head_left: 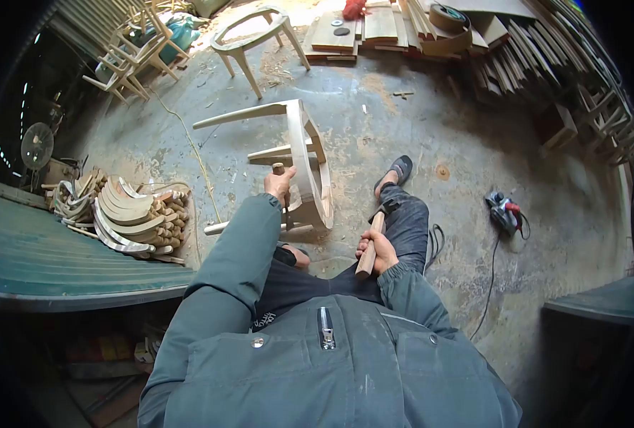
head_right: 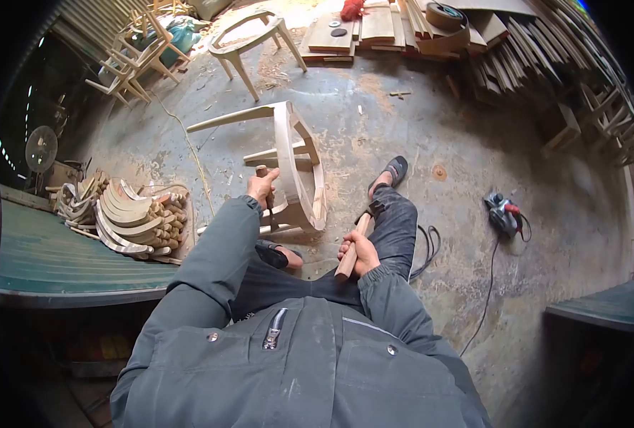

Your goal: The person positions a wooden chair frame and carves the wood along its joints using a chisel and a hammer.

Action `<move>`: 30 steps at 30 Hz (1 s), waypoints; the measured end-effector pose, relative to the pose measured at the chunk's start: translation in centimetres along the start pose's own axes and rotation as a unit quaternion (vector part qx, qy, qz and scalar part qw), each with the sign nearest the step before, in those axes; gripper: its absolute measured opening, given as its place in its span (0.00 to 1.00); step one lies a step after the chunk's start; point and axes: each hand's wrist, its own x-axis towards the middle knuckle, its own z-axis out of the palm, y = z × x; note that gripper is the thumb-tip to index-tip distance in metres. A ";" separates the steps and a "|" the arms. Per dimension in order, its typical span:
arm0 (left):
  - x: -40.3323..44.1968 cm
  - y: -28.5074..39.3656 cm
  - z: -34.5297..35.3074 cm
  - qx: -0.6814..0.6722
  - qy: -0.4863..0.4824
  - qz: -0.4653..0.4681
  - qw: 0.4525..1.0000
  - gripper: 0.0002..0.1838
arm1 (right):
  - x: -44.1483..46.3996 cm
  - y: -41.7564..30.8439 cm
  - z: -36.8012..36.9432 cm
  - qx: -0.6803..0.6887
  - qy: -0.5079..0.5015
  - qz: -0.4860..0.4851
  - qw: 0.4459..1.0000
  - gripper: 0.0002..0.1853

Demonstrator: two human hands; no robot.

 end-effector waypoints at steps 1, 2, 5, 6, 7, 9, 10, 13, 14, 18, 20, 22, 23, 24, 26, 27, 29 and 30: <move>0.4 0.1 0.0 0.029 0.008 0.012 0.999 0.20 | 0.0 -0.2 0.0 0.014 0.001 0.010 1.000 0.05; 2.4 -1.0 -0.2 0.077 0.014 0.049 0.996 0.21 | -0.2 -0.3 0.3 0.017 -0.001 0.001 1.000 0.05; 3.0 -0.8 0.4 0.174 0.002 0.070 0.982 0.24 | 0.3 -0.4 0.0 0.036 -0.005 -0.004 0.999 0.05; 2.9 -0.3 0.6 0.213 0.002 0.061 0.975 0.25 | -0.1 -0.5 0.4 0.045 0.004 -0.012 0.999 0.05; 1.3 0.3 1.3 0.187 -0.009 0.096 0.978 0.24 | -0.2 -0.5 0.4 0.045 0.002 -0.012 0.999 0.06; 1.4 -0.3 1.9 0.251 -0.002 0.116 0.961 0.24 | -0.1 -0.6 0.3 0.069 0.004 -0.004 0.998 0.07; 1.5 -0.4 2.2 0.298 0.009 0.127 0.946 0.25 | 0.0 -0.8 0.3 0.078 0.003 -0.003 0.997 0.07; 4.0 -4.2 1.7 0.311 0.002 0.212 0.927 0.27 | 0.2 -1.0 0.1 0.101 0.009 0.004 0.995 0.07; 3.4 -4.2 1.8 0.301 -0.002 0.233 0.925 0.25 | 0.2 -1.2 0.1 0.114 0.005 0.008 0.993 0.07; 4.3 -2.1 1.6 0.265 -0.006 0.163 0.950 0.22 | 0.3 -1.4 -0.2 0.106 0.011 0.000 0.994 0.06; 4.4 -0.3 1.9 0.243 -0.013 0.152 0.958 0.21 | 0.6 -1.4 -0.5 0.127 0.007 0.014 0.992 0.06; 4.3 1.6 2.1 0.241 -0.017 0.141 0.960 0.22 | 0.7 -1.5 -0.2 0.119 0.007 0.005 0.993 0.06; 4.4 2.1 1.9 0.254 -0.029 0.120 0.959 0.22 | 0.7 -1.6 -0.2 0.122 0.007 0.007 0.992 0.06; 4.3 2.3 1.9 0.267 -0.043 0.098 0.958 0.23 | 0.7 -1.5 -0.1 0.126 0.007 0.008 0.992 0.07; 4.9 0.0 0.9 0.332 -0.063 0.125 0.933 0.26 | 0.3 -1.6 0.3 0.129 0.014 0.011 0.991 0.08; 6.5 -3.0 -0.1 0.376 -0.084 0.155 0.910 0.27 | 0.1 -1.8 0.6 0.131 0.020 0.010 0.991 0.09; 5.7 -6.4 -1.5 0.487 -0.135 0.191 0.842 0.28 | 0.4 -1.9 0.5 0.137 0.017 0.007 0.990 0.09; 2.4 -5.4 -1.3 0.581 -0.153 0.135 0.788 0.27 | 0.5 -1.8 0.4 0.139 0.014 0.006 0.990 0.09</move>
